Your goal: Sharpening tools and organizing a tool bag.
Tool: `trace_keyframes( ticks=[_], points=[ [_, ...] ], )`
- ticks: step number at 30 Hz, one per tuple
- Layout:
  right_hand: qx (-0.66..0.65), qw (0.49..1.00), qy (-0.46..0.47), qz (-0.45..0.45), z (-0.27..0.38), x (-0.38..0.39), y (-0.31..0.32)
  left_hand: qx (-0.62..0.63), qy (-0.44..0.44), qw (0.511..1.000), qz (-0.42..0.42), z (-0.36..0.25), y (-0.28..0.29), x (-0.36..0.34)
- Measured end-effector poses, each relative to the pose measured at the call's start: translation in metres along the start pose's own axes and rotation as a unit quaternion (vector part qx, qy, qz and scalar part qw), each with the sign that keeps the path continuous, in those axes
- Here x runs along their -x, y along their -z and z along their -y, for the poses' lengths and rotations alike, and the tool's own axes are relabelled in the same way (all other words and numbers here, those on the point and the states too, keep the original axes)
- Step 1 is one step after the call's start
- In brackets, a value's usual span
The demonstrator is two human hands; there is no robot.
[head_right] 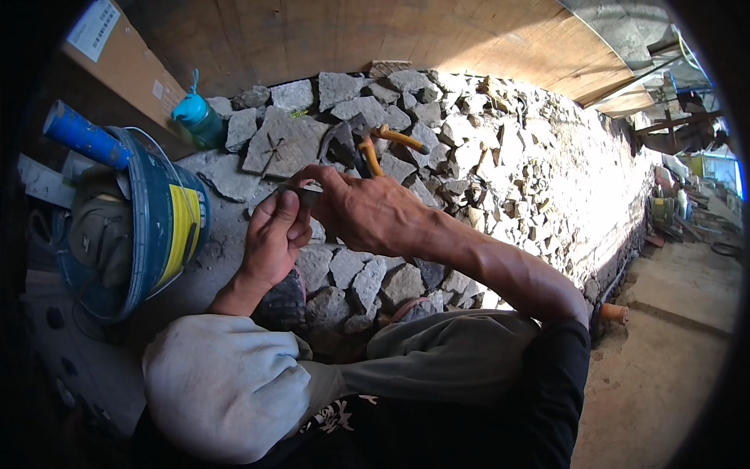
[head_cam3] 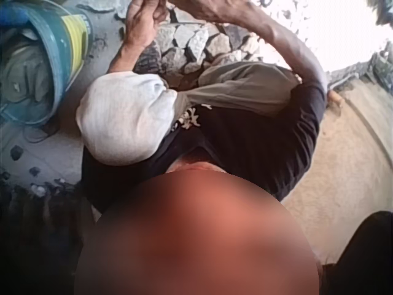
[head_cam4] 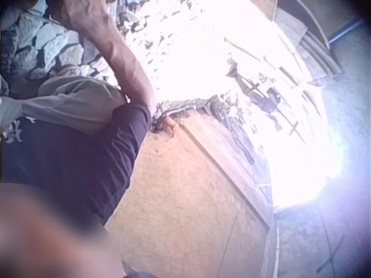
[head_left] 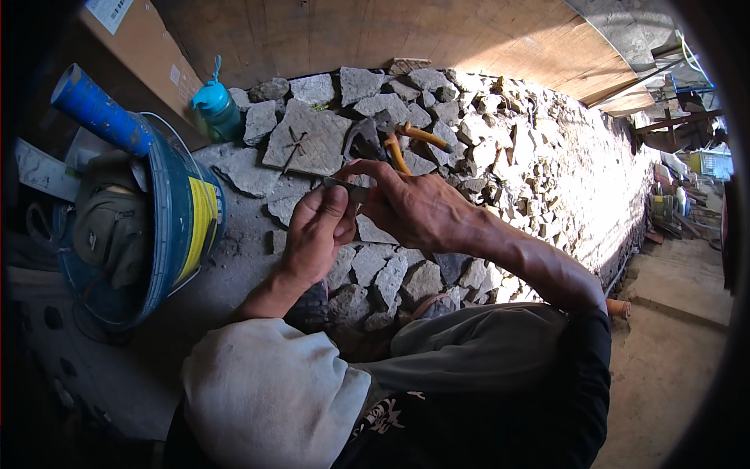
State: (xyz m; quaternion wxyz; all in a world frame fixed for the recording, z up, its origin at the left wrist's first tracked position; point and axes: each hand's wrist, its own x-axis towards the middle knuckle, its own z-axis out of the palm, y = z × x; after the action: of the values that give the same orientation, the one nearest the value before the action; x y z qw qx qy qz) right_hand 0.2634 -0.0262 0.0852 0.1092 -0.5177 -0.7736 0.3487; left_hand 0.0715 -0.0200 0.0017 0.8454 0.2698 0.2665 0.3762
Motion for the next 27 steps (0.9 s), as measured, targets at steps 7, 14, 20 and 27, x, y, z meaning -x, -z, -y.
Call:
trace_keyframes(
  ticks=[7, 14, 20, 27],
  points=[
    [0.04, 0.999, 0.022, -0.014, 0.004, -0.005, 0.002, -0.027, 0.001, 0.999, -0.018, -0.003, -0.001, -0.002],
    [0.019, 0.998, 0.045, -0.034, 0.001, -0.002, -0.004, -0.031, -0.037, 0.999, -0.002, -0.002, 0.0, -0.001],
    [0.097, 0.994, 0.035, -0.029, 0.009, -0.011, 0.004, -0.131, -0.07, 0.988, -0.04, 0.003, 0.007, -0.01],
    [-0.075, 0.98, 0.096, -0.16, 0.005, -0.034, 0.004, -0.183, -0.066, 0.979, 0.068, -0.048, -0.001, -0.049]
  ],
)
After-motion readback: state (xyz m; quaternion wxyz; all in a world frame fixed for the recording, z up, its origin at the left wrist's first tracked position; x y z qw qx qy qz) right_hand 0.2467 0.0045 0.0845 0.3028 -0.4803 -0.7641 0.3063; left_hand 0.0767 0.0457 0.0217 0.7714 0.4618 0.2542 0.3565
